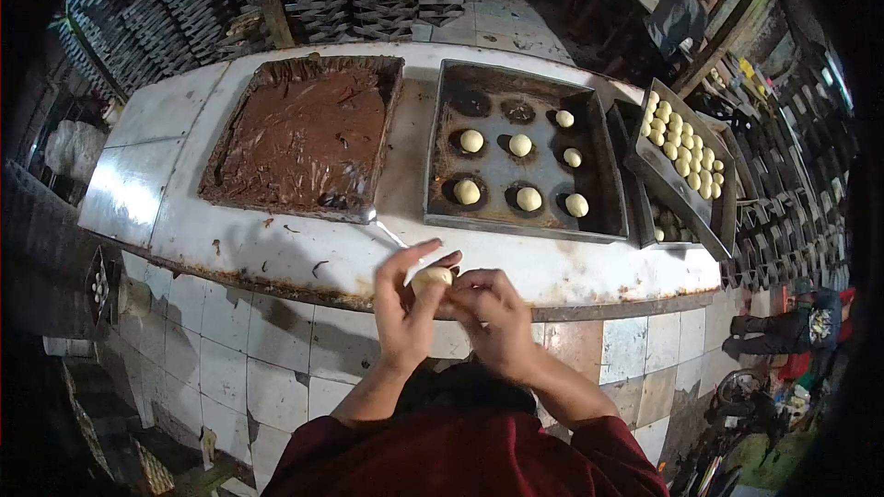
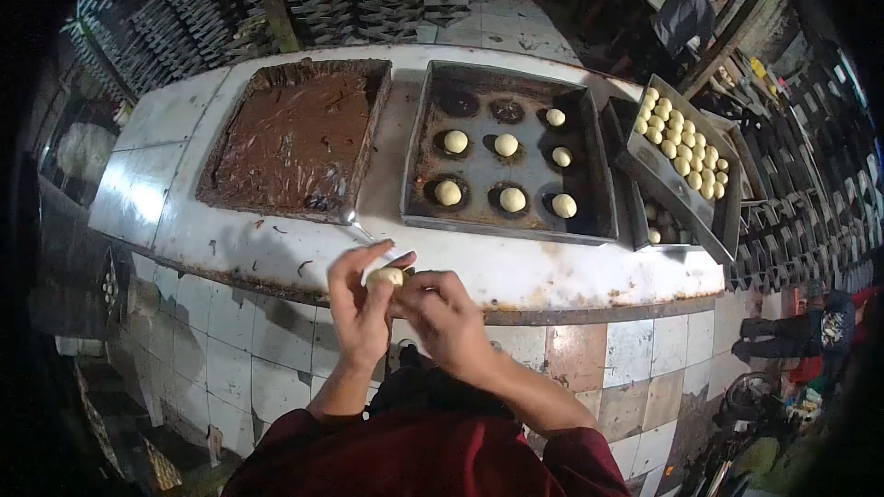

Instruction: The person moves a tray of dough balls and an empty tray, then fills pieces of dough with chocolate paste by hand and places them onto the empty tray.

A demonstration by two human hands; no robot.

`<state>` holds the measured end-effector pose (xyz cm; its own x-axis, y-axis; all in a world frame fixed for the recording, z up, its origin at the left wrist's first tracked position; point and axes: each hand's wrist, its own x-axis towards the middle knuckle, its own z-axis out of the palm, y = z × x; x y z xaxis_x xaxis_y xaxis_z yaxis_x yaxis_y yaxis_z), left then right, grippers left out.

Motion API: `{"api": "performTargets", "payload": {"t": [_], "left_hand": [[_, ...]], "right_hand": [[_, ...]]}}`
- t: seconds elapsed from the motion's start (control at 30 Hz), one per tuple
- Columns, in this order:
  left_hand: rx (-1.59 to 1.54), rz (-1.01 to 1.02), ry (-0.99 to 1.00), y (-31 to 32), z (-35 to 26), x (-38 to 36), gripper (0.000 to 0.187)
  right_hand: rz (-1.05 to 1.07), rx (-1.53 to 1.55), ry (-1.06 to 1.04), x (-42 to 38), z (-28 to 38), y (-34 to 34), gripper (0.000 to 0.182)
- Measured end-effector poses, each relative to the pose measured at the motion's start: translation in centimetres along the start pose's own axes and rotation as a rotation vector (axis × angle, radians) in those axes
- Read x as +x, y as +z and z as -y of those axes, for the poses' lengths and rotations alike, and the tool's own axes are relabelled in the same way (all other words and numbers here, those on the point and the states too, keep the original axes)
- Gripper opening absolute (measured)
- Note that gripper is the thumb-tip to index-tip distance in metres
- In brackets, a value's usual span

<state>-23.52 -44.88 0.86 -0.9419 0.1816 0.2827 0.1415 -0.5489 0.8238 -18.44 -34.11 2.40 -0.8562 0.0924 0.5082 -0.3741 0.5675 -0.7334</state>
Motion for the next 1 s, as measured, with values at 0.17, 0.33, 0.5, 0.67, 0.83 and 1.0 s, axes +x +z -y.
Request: {"api": "performTargets", "payload": {"t": [0.17, 0.33, 0.5, 0.67, 0.83, 1.0], "left_hand": [[0.024, 0.086, -0.194, 3.9, 3.0, -1.4, 0.016], [0.435, 0.361, 0.158, 8.7, 4.1, -2.3, 0.017], [0.103, -0.191, -0.103, 12.9, 6.0, -2.2, 0.017], [0.419, 0.172, 0.108, 13.1, 6.8, -2.9, 0.012], [0.510, 0.136, 0.094, 12.1, 7.4, -2.0, 0.014], [-0.228, -0.275, -0.495, 12.3, 7.6, 1.2, 0.045]], "right_hand": [[-0.021, -0.138, -0.088, -0.5, -2.7, -5.5, 0.021], [0.198, 0.641, 0.545, -0.6, -4.7, -12.9, 0.012], [0.179, 0.316, 0.102, -2.3, -6.6, -14.2, 0.018], [0.046, 0.349, 0.075, -1.3, -9.0, -15.4, 0.022], [0.086, 0.354, 0.073, -1.4, -9.7, -13.8, 0.028], [-0.035, -0.085, -0.197, -0.1, -10.6, -9.1, 0.047]]}}
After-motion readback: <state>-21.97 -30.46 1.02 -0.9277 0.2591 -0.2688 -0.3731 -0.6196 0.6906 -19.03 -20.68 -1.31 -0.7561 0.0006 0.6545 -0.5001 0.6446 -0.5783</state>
